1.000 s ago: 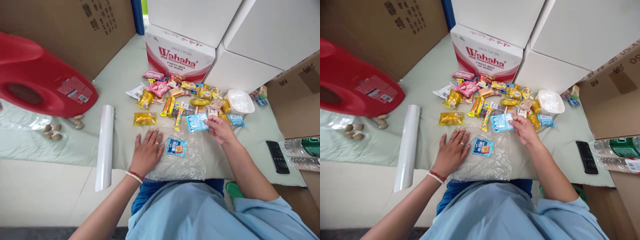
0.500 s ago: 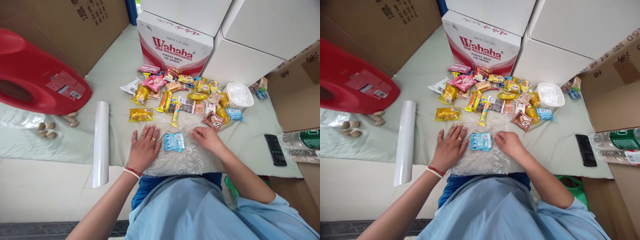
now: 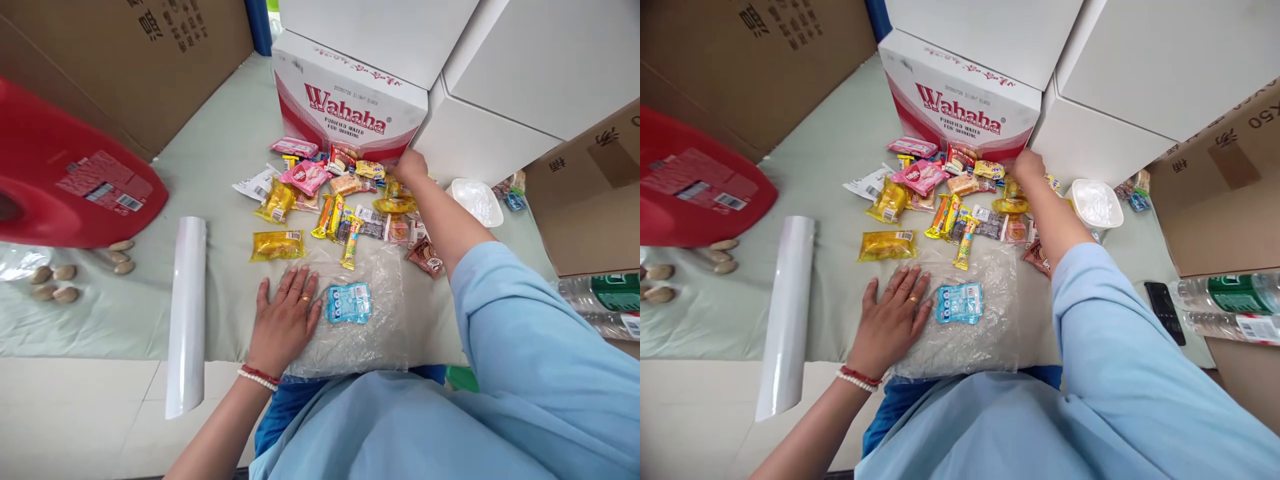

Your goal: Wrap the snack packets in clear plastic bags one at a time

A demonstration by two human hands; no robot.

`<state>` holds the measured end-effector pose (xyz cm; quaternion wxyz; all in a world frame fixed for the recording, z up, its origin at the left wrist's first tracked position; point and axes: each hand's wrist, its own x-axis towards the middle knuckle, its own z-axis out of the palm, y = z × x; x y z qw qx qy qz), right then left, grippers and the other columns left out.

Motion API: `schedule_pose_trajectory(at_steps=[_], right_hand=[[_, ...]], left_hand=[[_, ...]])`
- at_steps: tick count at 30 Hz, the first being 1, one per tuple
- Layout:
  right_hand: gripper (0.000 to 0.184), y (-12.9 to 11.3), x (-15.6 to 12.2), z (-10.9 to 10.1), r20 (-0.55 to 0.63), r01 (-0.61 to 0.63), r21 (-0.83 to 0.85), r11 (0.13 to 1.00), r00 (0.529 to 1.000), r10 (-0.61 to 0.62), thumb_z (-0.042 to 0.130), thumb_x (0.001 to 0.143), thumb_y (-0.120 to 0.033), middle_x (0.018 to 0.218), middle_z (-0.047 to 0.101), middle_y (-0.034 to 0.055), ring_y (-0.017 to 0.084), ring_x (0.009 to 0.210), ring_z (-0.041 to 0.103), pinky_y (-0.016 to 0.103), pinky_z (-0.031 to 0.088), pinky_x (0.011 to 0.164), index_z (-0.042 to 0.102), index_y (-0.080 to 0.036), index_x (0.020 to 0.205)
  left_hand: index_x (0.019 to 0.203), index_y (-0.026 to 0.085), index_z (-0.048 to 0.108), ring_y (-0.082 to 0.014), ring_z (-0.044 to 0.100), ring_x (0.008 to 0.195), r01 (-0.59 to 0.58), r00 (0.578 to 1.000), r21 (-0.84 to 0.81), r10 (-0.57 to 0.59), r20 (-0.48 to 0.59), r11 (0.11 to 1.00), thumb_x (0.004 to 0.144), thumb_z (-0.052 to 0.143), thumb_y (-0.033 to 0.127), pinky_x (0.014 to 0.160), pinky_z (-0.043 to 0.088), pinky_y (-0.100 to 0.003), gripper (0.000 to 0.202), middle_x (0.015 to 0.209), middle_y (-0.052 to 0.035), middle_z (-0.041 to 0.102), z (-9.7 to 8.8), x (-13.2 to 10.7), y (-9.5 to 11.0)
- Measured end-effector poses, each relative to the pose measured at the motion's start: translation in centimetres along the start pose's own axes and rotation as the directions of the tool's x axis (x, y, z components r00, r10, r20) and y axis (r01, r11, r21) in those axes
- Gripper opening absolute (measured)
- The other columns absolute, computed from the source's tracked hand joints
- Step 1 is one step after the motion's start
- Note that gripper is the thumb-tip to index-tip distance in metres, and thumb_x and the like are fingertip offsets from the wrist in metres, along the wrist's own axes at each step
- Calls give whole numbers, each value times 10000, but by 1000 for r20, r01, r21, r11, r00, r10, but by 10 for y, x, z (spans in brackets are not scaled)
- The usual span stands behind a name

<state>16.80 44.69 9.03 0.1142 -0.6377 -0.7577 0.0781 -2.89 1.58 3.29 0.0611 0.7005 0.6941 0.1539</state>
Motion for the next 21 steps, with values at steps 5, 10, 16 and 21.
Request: schedule_pose_trajectory(at_steps=[5,10,16,21], right_hand=[[486,14,-1,9,159,-83,-11,996,984,84,929,715,-439,1139,723,164,293,1141,564,466,431,994,741,-161,1065],[259,12,-29,3,45,-52,190,980,998,44,950,655,-266,903,695,102,330,1188,505,466,462,995,711,-214,739],[90,5,-71,-42,-204,104,492,865,979,-2,617,946,-188,989,720,88,154,888,559,333,444,903,645,-194,861],[159,-5,-174,-58,-82,161,661,732,986,-143,699,915,-373,818,702,9,170,765,638,298,492,710,646,-238,850]], left_hand=[[1598,254,445,-357,400,1544,1,1000,-28,-1,2,1000,1062,419,392,1269,131,-696,554,1648,-142,445,1,-1,0],[1588,226,458,-348,390,1550,-11,1000,20,11,0,1000,1069,392,393,1267,141,-693,549,1644,-151,449,3,-2,0],[1568,225,481,-330,406,1542,-2,1000,51,3,-3,999,1078,362,406,1267,146,-678,536,1647,-139,450,4,-1,1],[1564,217,484,-327,402,1542,-3,1000,51,3,0,999,1082,352,415,1265,150,-674,537,1645,-133,456,3,-1,1]])
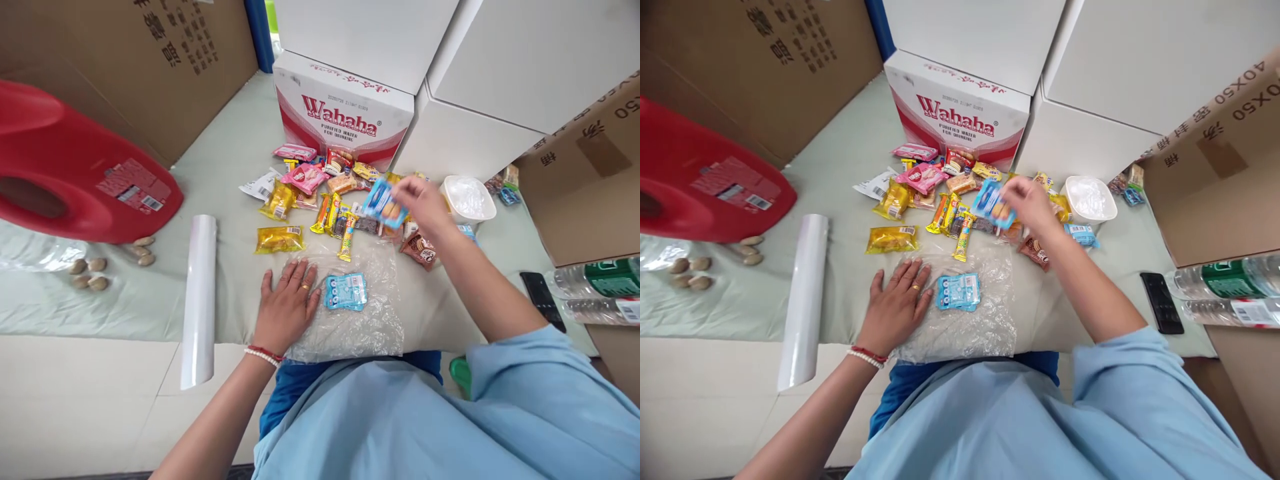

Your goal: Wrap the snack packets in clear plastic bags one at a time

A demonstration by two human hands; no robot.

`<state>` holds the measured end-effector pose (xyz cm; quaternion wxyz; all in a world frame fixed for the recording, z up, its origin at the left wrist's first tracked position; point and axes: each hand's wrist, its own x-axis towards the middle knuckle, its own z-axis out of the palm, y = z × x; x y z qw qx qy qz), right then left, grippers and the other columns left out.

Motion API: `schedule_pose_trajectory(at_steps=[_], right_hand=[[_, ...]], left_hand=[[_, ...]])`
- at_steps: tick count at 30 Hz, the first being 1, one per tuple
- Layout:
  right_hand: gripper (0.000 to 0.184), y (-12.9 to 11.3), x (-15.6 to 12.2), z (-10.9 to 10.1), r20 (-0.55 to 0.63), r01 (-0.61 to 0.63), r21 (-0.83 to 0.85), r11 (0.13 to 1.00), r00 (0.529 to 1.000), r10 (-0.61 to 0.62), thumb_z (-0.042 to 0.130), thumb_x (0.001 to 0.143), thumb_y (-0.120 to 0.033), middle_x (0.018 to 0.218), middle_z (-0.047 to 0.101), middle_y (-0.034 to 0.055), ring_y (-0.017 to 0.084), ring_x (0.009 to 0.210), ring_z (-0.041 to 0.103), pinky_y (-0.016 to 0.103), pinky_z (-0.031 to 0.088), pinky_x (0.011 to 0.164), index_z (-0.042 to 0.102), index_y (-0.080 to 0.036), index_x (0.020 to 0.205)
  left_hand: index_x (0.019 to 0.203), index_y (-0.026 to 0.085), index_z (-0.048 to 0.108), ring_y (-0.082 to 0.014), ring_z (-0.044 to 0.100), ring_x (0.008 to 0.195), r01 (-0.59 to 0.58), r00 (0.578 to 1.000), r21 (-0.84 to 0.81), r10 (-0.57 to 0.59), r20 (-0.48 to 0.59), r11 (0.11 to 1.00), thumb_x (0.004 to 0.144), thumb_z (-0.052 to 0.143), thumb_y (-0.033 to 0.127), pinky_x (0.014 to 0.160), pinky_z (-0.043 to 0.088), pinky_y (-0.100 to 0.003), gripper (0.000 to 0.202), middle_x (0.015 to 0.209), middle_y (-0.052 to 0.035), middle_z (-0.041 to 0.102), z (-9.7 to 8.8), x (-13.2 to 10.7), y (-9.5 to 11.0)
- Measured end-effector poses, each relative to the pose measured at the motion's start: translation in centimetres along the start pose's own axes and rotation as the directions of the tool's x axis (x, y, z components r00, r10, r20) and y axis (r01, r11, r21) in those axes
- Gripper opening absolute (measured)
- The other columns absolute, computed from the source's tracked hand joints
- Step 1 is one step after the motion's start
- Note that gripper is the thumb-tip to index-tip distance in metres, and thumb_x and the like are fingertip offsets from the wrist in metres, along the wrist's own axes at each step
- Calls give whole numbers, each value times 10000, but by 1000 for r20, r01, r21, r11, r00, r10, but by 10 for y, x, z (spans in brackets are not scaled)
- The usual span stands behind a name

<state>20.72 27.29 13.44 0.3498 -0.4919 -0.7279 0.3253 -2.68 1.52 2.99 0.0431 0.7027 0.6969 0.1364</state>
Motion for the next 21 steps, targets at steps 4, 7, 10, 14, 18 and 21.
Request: schedule_pose_trajectory(at_steps=[4,7,10,14,18,21], right_hand=[[225,-9,-101,44,503,-112,201,973,864,-4,712,904,-438,800,690,-10,175,755,642,297,493,716,680,-232,819],[115,-6,-140,77,530,-29,25,999,848,12,689,930,-310,833,695,8,196,819,632,324,483,790,687,-218,861],[131,-1,-133,77,466,180,-179,967,881,-78,703,945,-326,992,716,75,249,980,623,375,471,903,722,-206,994],[320,19,-64,22,200,183,-370,911,973,-115,482,1064,-434,1157,720,120,292,1135,599,424,443,1013,710,-218,1126],[511,51,14,-14,-62,-232,-594,771,968,244,407,1059,-566,1228,715,204,392,1279,553,512,415,1061,659,-162,1245],[586,64,38,7,50,-209,-672,710,944,325,435,1034,-588,1264,705,263,431,1265,584,547,404,1079,631,-93,1279]], left_hand=[[1573,214,469,-331,395,1546,-2,1000,12,2,-3,1000,1081,350,407,1267,134,-671,542,1652,-138,445,1,0,-1],[1584,226,455,-336,392,1548,-9,1000,10,10,-13,1000,1077,359,402,1268,128,-668,546,1655,-141,439,2,0,-1],[1596,230,440,-347,403,1540,-18,1000,4,18,-20,1000,1071,371,396,1259,140,-678,554,1650,-144,445,3,0,-2],[1591,223,449,-361,419,1528,-18,1000,6,19,-25,1000,1065,381,391,1252,152,-687,557,1645,-151,452,3,1,-2],[1579,215,466,-360,428,1521,-23,999,17,23,-24,1000,1066,371,390,1254,158,-679,550,1635,-157,466,2,2,-2],[1568,201,480,-375,440,1510,-31,999,31,32,-26,999,1064,361,389,1244,174,-690,551,1621,-171,483,2,3,-2]])
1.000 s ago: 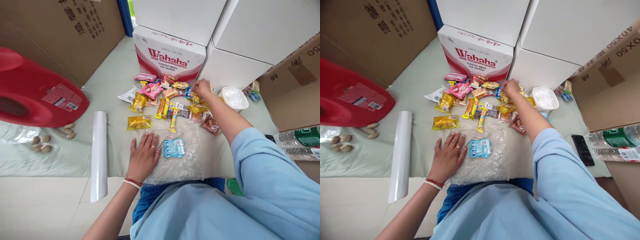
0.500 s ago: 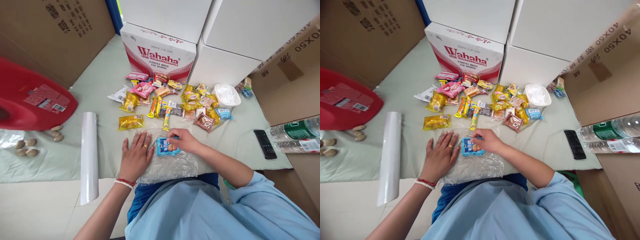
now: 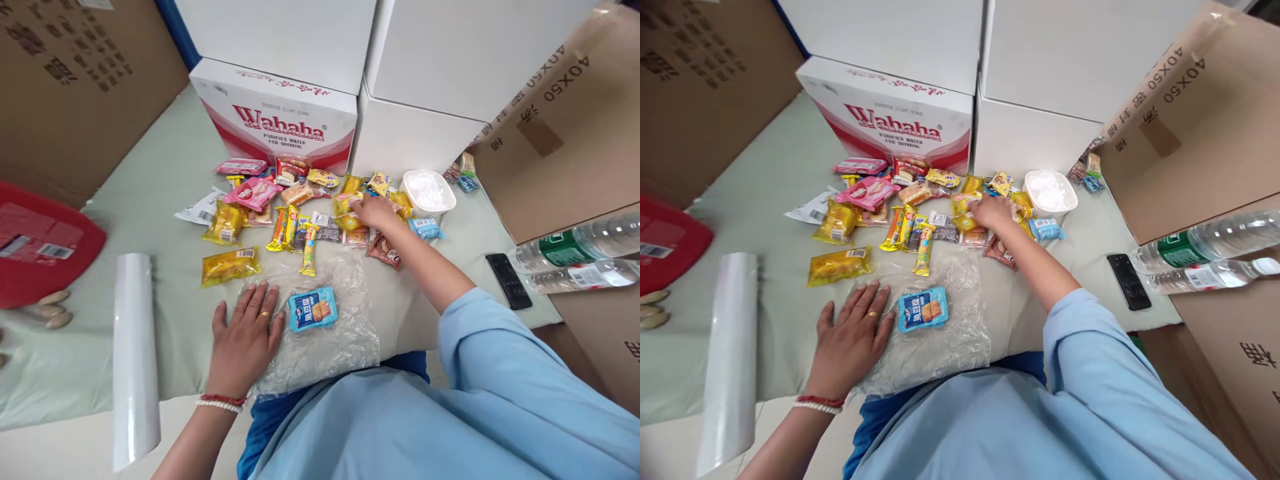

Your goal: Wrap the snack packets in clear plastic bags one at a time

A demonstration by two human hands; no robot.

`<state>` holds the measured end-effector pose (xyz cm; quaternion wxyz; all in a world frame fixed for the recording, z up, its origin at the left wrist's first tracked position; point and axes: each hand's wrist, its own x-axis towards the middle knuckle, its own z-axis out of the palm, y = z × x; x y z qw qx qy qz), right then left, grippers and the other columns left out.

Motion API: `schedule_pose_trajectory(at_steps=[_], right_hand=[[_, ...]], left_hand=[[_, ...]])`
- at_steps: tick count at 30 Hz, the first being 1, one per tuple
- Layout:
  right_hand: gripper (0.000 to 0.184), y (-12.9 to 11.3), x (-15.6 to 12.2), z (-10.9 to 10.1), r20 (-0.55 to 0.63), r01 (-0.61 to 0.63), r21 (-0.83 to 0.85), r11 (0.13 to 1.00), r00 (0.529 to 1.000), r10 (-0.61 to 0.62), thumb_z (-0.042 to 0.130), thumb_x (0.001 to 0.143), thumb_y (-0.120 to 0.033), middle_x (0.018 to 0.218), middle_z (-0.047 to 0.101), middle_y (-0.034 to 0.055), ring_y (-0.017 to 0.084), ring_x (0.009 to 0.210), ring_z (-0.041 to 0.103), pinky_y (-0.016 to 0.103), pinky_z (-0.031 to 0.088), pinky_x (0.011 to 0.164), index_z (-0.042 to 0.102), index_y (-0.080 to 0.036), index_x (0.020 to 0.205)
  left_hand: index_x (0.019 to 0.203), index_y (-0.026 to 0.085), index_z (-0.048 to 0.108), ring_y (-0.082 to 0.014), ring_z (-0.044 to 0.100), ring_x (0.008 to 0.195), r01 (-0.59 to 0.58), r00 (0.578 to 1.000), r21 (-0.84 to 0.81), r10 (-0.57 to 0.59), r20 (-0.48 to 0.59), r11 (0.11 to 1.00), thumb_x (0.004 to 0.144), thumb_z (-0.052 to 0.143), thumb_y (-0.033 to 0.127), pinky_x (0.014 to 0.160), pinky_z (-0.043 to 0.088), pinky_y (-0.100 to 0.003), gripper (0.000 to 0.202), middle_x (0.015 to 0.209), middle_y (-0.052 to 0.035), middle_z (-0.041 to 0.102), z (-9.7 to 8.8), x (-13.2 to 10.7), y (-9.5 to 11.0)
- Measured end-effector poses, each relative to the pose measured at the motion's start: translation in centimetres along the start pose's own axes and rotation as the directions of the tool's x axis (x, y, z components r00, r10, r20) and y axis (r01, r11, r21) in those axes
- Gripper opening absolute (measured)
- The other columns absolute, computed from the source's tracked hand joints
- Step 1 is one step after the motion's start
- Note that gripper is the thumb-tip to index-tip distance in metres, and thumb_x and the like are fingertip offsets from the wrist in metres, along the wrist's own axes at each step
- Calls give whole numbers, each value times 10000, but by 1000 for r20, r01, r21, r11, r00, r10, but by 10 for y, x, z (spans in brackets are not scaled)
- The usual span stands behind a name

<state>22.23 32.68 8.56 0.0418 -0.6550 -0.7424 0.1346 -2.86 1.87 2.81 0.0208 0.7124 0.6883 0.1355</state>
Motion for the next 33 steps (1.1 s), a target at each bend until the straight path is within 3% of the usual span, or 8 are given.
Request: schedule_pose_trajectory(at_steps=[5,11,14,19,21,24,30,33], right_hand=[[649,-24,9,26,9,132,-34,991,991,-132,281,1076,-575,1328,685,270,400,1267,610,513,402,1097,627,-85,1323],[279,37,51,-14,6,-54,81,995,999,53,766,874,-323,1192,759,195,362,1169,677,453,466,1031,791,-154,1094],[282,60,66,-32,6,-42,141,989,999,41,715,877,-215,1131,784,145,275,1033,722,376,510,954,786,-128,1136],[379,37,15,-23,-164,65,301,951,986,-15,470,951,-133,1129,786,120,223,999,725,360,525,947,762,-119,1192],[410,14,-31,-9,-177,327,273,905,941,-287,452,939,-110,1159,781,77,226,1093,699,378,504,1017,766,-183,1195],[375,-11,-92,7,-37,700,225,677,701,-712,505,944,-148,1209,755,58,239,1182,641,381,473,1061,772,-249,1188],[221,4,-92,-20,-147,609,106,786,792,-593,585,970,-243,1049,721,133,293,1031,623,450,488,952,775,-174,1061],[225,4,-106,-22,-66,773,189,606,625,-778,601,1005,-338,1048,709,112,261,1009,625,434,495,950,764,-193,1058]], left_hand=[[1596,235,440,-374,454,1502,1,1000,8,-1,-5,1000,1055,378,385,1248,169,-691,565,1602,-173,509,0,1,0],[1594,225,439,-366,430,1519,-8,1000,13,8,0,1000,1059,387,381,1254,153,-685,560,1628,-170,474,2,-1,-2],[1583,211,455,-369,427,1520,-2,1000,7,2,-1,1000,1062,379,387,1248,158,-690,555,1632,-169,468,2,-1,-2],[1573,211,471,-361,425,1523,8,1000,-6,-8,3,1000,1067,369,395,1250,162,-682,548,1634,-157,466,0,-1,0],[1578,228,465,-352,427,1523,16,1000,-13,-16,2,1000,1067,371,394,1257,150,-674,545,1636,-148,467,0,-1,1],[1580,239,462,-345,423,1526,17,1000,-17,-17,2,1000,1069,372,397,1263,137,-668,542,1640,-142,462,0,-1,1],[1562,208,483,-345,420,1528,17,1000,-7,-17,0,1000,1076,355,403,1256,155,-682,539,1638,-150,464,1,-2,1],[1553,217,496,-344,426,1526,17,1000,-19,-17,-2,1000,1072,365,403,1255,165,-688,532,1631,-145,476,1,-2,1]])
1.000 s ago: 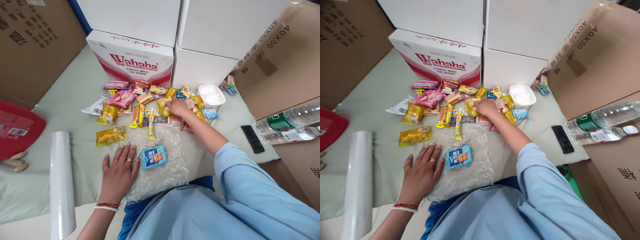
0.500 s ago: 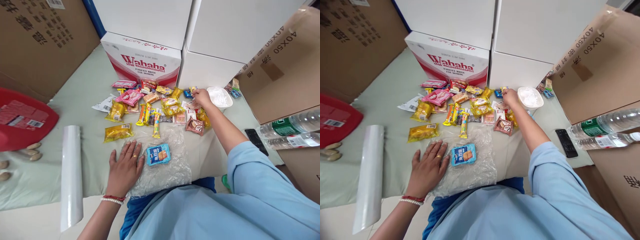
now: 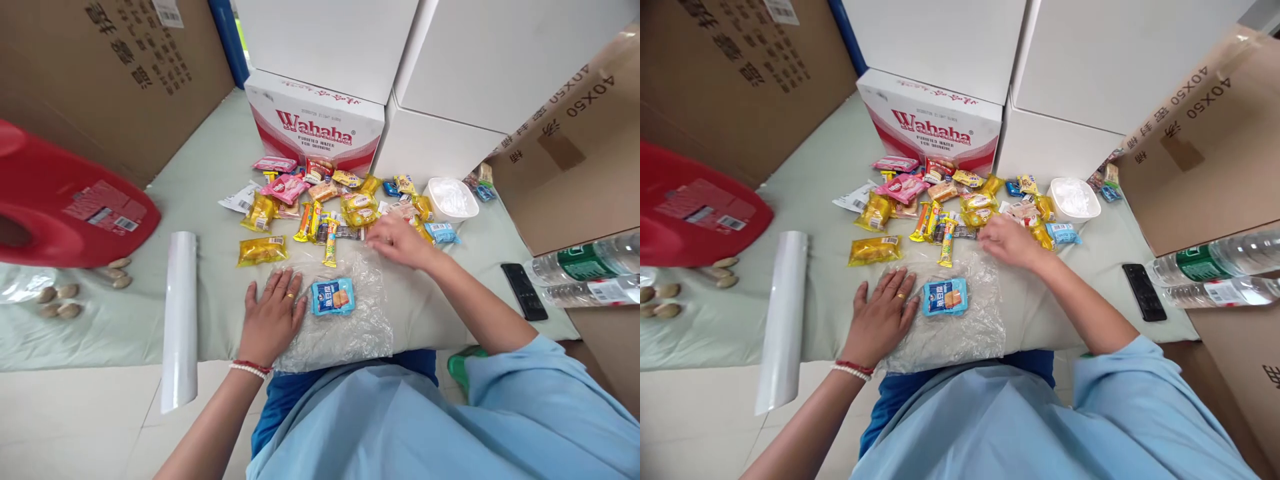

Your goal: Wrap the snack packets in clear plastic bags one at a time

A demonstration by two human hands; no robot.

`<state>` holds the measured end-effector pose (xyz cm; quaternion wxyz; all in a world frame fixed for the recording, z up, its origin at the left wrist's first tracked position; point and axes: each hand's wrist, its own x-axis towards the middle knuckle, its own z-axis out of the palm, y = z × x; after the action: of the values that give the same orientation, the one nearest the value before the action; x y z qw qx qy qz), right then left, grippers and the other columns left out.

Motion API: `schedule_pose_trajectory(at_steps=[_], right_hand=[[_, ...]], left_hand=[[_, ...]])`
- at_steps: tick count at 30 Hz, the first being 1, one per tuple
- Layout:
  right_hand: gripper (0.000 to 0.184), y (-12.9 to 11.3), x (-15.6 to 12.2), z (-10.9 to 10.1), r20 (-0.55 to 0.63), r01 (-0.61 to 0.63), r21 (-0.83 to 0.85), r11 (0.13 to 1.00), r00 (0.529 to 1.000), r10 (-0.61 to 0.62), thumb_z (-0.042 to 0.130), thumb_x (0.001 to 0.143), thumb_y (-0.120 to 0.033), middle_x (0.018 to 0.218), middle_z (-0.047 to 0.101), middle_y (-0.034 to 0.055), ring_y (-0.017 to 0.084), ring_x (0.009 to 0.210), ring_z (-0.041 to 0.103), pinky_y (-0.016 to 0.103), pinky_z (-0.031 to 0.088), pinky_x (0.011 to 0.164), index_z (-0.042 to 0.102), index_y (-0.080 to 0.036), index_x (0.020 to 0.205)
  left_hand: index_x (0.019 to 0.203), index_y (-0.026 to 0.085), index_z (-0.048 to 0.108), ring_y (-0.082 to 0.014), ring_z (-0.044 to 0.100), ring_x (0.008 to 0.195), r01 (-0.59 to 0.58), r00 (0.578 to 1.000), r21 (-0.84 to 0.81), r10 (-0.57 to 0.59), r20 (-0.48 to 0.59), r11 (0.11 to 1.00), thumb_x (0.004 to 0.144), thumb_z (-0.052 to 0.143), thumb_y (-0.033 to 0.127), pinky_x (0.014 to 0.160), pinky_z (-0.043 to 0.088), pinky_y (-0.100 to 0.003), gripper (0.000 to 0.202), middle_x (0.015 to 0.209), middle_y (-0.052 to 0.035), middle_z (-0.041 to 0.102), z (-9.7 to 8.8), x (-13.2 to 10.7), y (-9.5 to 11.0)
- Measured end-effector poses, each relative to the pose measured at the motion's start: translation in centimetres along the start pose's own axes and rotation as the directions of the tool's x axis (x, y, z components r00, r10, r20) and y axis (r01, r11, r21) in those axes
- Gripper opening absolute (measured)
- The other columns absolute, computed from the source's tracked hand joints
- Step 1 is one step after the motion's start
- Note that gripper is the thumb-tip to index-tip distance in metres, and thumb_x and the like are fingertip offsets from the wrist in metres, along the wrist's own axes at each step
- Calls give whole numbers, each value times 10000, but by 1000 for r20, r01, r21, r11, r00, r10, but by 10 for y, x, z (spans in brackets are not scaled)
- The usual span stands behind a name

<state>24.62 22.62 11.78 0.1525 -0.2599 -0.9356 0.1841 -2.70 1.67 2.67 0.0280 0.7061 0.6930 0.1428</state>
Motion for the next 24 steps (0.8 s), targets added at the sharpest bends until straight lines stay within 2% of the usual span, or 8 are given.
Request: schedule_pose_trajectory(at_steps=[1,3,5,9,13,16,20,24], right_hand=[[253,-12,-5,9,57,118,45,992,991,-120,606,1015,-381,1116,707,116,259,1061,621,434,493,974,754,-205,1120],[344,-41,-18,34,186,292,106,951,933,-307,631,1012,-443,1302,678,133,271,1204,589,446,478,1039,715,-223,1262],[388,-66,-30,62,273,339,73,938,898,-346,640,1011,-402,1444,621,136,295,1312,536,478,461,1083,670,-235,1359],[370,-79,-40,91,229,217,4,976,950,-212,595,1019,-257,1515,560,153,303,1359,506,516,447,1114,654,-240,1384],[595,-75,-37,94,125,32,88,996,991,-43,693,973,-412,1497,560,173,322,1350,509,536,444,1124,526,-223,1513],[681,-78,-36,97,156,-105,41,994,983,97,766,914,-438,1458,588,177,351,1301,522,558,459,1092,525,-205,1507],[565,-84,-37,96,150,-132,-12,991,980,133,752,921,-371,1427,593,172,354,1282,509,549,461,1072,595,-205,1438],[571,-87,-39,88,122,-111,-22,994,986,112,731,936,-399,1425,583,168,342,1283,500,530,440,1085,580,-208,1453]], left_hand=[[1551,219,500,-345,424,1527,1,1000,-5,-1,-2,1000,1071,370,403,1254,169,-691,530,1629,-144,480,0,0,0],[1549,223,504,-346,421,1530,5,1000,-15,-6,-9,1000,1068,378,399,1251,177,-696,527,1626,-142,485,1,0,0],[1549,229,504,-346,423,1530,11,1000,-22,-12,-15,1000,1066,385,396,1249,183,-702,525,1625,-139,486,0,0,1],[1545,237,512,-340,425,1529,15,1000,-25,-15,-7,1000,1064,396,391,1247,203,-700,518,1626,-138,485,-1,-1,2],[1537,244,516,-328,418,1534,17,1000,-25,-17,-1,1000,1068,399,401,1252,205,-686,508,1626,-135,488,-3,-2,3],[1532,243,518,-325,417,1533,19,1000,-28,-19,-1,999,1072,393,405,1252,203,-686,504,1625,-134,490,-3,-2,3],[1533,228,515,-325,416,1532,23,1000,-40,-23,8,999,1073,388,402,1248,208,-691,508,1629,-134,486,-3,-3,3],[1539,233,508,-323,406,1539,26,1000,-63,-25,2,998,1069,391,399,1260,184,-684,512,1638,-135,473,-3,-3,3]])
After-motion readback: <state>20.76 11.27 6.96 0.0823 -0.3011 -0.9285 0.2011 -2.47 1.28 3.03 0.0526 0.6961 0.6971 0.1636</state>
